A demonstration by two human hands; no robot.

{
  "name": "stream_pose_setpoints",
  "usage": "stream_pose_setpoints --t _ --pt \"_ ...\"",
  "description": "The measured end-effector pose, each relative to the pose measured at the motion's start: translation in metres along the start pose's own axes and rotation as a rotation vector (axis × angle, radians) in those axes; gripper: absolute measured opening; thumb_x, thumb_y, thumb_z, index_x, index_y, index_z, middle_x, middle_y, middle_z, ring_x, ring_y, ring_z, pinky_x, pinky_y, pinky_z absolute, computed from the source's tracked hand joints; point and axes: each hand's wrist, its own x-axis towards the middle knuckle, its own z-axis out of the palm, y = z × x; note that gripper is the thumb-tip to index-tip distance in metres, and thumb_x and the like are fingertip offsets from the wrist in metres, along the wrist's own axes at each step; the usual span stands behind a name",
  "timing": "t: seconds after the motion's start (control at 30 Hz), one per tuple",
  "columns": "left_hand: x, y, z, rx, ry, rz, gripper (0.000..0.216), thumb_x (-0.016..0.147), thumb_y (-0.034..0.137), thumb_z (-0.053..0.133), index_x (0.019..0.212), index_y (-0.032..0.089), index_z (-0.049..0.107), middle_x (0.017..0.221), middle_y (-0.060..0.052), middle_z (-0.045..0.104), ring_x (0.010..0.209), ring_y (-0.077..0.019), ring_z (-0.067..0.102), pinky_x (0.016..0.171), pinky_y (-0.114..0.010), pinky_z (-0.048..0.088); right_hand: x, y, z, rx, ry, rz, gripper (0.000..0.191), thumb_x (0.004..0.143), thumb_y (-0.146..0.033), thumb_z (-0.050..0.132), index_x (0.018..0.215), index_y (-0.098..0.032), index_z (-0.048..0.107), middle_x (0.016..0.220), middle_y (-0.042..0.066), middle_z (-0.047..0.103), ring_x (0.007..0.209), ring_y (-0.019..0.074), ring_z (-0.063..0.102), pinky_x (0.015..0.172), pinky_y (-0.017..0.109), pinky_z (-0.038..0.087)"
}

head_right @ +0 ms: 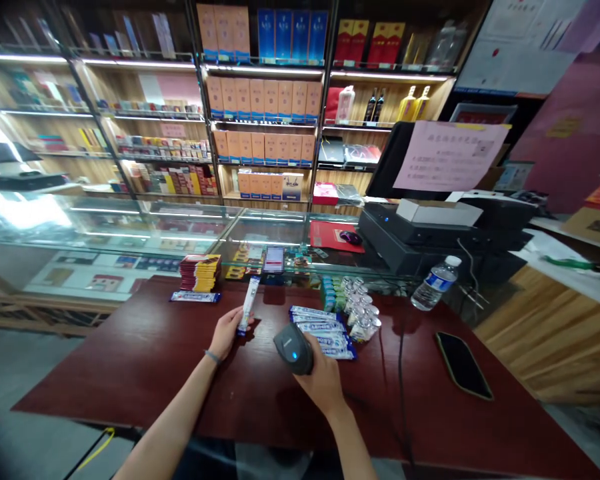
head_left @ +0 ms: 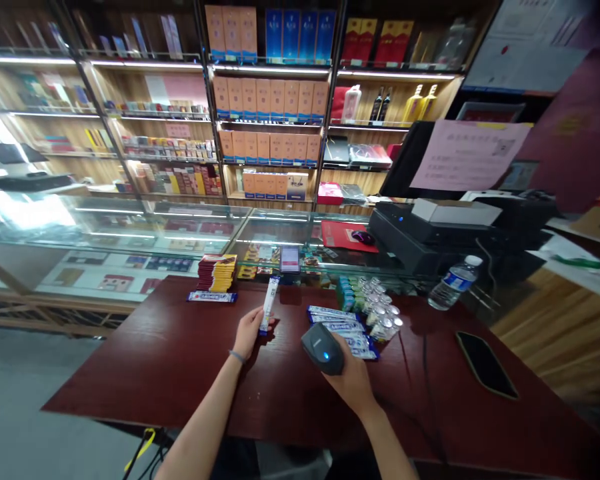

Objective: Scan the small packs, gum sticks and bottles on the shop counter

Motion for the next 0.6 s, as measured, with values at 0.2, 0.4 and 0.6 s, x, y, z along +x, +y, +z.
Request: stream_pose_setpoints --t 0.2,0.4,0.6 --pt "-0.0055 0.0048 0.0037 0.023 0.028 -0.038 0.052 0.081 0.048 0.069 0.117 0.012 0.066 0.097 -0.013 0.075 0.066 -0.0155 0.069 0.056 -0.025 0.056 -0.0025 0.0111 0.0047 -0.092 -0.083 -0.026 0.046 0.075 -0.028 0.064 0.121 -0.022 0.058 0.098 0.007 0.076 0.088 0.0289 0.074 0.076 0.036 0.058" --pt "-0.0045 0.002 0.003 0.01 0.04 -0.043 0.051 0.081 0.049 0.068 0.117 0.013 0.066 0.1 -0.013 0.075 0.07 -0.0173 0.071 0.057 -0.028 0.059 -0.0016 0.0047 0.0028 -0.083 -0.069 -0.041 0.048 0.077 -0.028 0.063 0.125 -0.022 0.054 0.107 0.007 0.075 0.09 0.0284 0.074 0.075 0.035 0.057" --pt "0.0002 0.0047 -0.0006 -0.036 0.11 0.069 0.054 0.078 0.053 0.07 0.114 0.013 0.065 0.093 -0.011 0.074 0.068 -0.0173 0.069 0.058 -0.029 0.058 -0.0015 0.0067 0.002 -0.051 -0.056 -0.03 0.054 0.078 -0.028 0.062 0.13 -0.021 0.051 0.109 0.007 0.075 0.096 0.0267 0.074 0.077 0.032 0.057"
